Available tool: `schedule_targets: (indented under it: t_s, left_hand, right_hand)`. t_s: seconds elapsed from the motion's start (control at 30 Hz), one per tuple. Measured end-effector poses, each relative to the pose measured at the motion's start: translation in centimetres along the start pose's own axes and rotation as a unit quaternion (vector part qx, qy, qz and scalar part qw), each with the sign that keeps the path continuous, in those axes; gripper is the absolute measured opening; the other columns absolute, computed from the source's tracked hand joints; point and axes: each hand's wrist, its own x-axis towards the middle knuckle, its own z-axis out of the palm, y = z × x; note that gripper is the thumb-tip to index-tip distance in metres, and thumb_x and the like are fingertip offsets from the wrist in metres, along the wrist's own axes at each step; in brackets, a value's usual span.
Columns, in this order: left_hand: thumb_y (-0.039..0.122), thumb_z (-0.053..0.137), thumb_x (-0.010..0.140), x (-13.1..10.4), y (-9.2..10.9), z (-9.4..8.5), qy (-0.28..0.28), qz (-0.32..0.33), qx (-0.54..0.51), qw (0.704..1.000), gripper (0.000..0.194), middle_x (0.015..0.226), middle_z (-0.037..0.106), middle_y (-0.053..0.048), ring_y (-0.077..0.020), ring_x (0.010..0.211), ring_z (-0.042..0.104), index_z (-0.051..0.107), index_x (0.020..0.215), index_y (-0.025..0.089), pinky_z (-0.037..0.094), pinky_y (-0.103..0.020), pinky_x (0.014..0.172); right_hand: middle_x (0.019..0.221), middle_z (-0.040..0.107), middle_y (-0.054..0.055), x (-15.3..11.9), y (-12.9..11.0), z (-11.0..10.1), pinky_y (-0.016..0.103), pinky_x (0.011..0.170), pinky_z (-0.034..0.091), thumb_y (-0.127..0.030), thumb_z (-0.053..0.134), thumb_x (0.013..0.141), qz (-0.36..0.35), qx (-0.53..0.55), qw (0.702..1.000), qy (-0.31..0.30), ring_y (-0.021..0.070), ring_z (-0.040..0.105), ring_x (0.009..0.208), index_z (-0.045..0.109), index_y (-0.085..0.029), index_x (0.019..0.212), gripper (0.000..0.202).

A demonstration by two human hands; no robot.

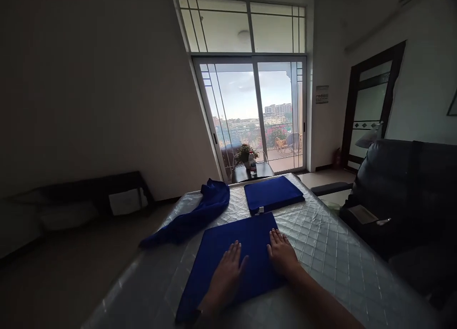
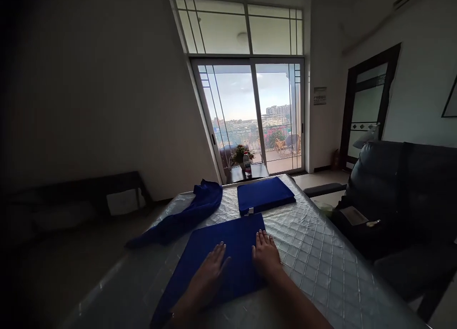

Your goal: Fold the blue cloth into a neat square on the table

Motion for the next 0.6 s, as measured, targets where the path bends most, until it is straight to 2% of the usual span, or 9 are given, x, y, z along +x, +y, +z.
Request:
schedule_targets:
  t_s: [0.07, 0.13, 0.17, 0.23, 0.3, 0.37, 0.43, 0.5, 0.6]
  left_hand:
    - [0.05, 0.019, 0.102, 1.9, 3.7, 0.6, -0.006, 0.042, -0.036, 0.998, 0.068, 0.162, 0.032, -0.02, -0.0291, 0.152, 0.025, 0.036, 0.155, 0.01, 0.03, -0.049, 0.124]
    - [0.052, 0.014, 0.102, 3.5, 6.3, 1.2, -0.01, 0.073, -0.053, 0.996, 0.071, 0.162, 0.032, -0.021, -0.0295, 0.152, 0.025, 0.034, 0.155, 0.008, 0.029, -0.049, 0.125]
    - [0.051, 0.011, 0.102, 4.1, 7.0, 1.6, -0.009, 0.084, -0.053, 0.995, 0.072, 0.162, 0.032, -0.021, -0.0298, 0.152, 0.025, 0.034, 0.155, 0.008, 0.028, -0.049, 0.125]
    - [0.049, 0.01, 0.102, 4.9, 7.3, 2.2, -0.001, 0.095, -0.039, 0.995, 0.071, 0.161, 0.034, -0.021, -0.0307, 0.151, 0.026, 0.035, 0.155, 0.009, 0.029, -0.05, 0.124]
    - [0.047, 0.014, 0.103, 5.0, 5.9, 2.8, 0.009, 0.094, -0.012, 0.995, 0.066, 0.16, 0.038, -0.02, -0.0321, 0.15, 0.028, 0.037, 0.155, 0.013, 0.031, -0.052, 0.123]
    - [0.04, 0.021, 0.103, 4.4, 3.4, 3.2, 0.022, 0.093, 0.023, 0.995, 0.058, 0.159, 0.04, -0.018, -0.0321, 0.15, 0.03, 0.039, 0.154, 0.018, 0.033, -0.053, 0.121]
    - [0.027, 0.024, 0.102, 3.3, 0.0, 3.4, 0.031, 0.085, 0.064, 0.994, 0.054, 0.159, 0.042, -0.013, -0.0301, 0.15, 0.03, 0.042, 0.153, 0.024, 0.033, -0.052, 0.121]
    - [0.015, 0.024, 0.099, 1.9, -3.6, 3.2, 0.03, 0.056, 0.104, 0.993, 0.057, 0.158, 0.045, -0.008, -0.0274, 0.15, 0.03, 0.044, 0.151, 0.028, 0.033, -0.051, 0.122]
    - [0.012, 0.025, 0.096, -0.3, -8.2, 2.7, 0.024, -0.003, 0.138, 0.99, 0.06, 0.157, 0.048, -0.005, -0.0253, 0.15, 0.032, 0.048, 0.148, 0.029, 0.034, -0.049, 0.121]
  right_hand:
    - [0.166, 0.025, 0.017, 0.0, 0.1, 0.1, 0.044, 0.126, 0.013, -0.035, 0.023, 0.099, -0.006, 0.001, 1.0, 0.004, 0.0256, 0.018, 0.155, 0.028, -0.003, 0.155, 0.065]
    - [0.165, 0.025, 0.017, -0.1, 0.3, 0.2, 0.045, 0.126, 0.014, -0.032, 0.022, 0.099, -0.017, 0.001, 1.0, 0.008, 0.0258, 0.018, 0.155, 0.028, -0.002, 0.155, 0.063]
    - [0.165, 0.025, 0.017, -0.1, 0.4, 0.3, 0.045, 0.126, 0.014, -0.03, 0.023, 0.099, -0.022, 0.001, 1.0, 0.009, 0.0259, 0.018, 0.155, 0.029, -0.002, 0.155, 0.063]
    - [0.165, 0.025, 0.017, -0.1, 0.5, 0.4, 0.045, 0.126, 0.014, -0.03, 0.023, 0.099, -0.026, 0.006, 1.0, 0.013, 0.0261, 0.018, 0.155, 0.029, -0.003, 0.155, 0.062]
    - [0.165, 0.025, 0.017, -0.1, 0.4, 0.4, 0.045, 0.126, 0.015, -0.032, 0.023, 0.1, -0.021, 0.014, 1.0, 0.017, 0.026, 0.018, 0.155, 0.029, -0.003, 0.156, 0.063]
    - [0.165, 0.024, 0.016, -0.1, 0.3, 0.4, 0.044, 0.126, 0.015, -0.035, 0.024, 0.1, -0.011, 0.018, 1.0, 0.018, 0.025, 0.019, 0.155, 0.029, -0.004, 0.156, 0.064]
    - [0.166, 0.024, 0.015, -0.1, 0.2, 0.3, 0.044, 0.126, 0.014, -0.036, 0.024, 0.1, -0.001, 0.016, 1.0, 0.016, 0.0238, 0.018, 0.155, 0.029, -0.006, 0.156, 0.064]
    - [0.166, 0.024, 0.014, 0.0, 0.2, 0.3, 0.043, 0.126, 0.013, -0.036, 0.024, 0.1, 0.004, 0.016, 1.0, 0.014, 0.0228, 0.018, 0.155, 0.029, -0.007, 0.156, 0.064]
    - [0.166, 0.024, 0.014, 0.0, 0.2, 0.3, 0.042, 0.126, 0.013, -0.037, 0.023, 0.1, 0.001, 0.013, 1.0, 0.011, 0.0223, 0.018, 0.155, 0.028, -0.006, 0.156, 0.064]
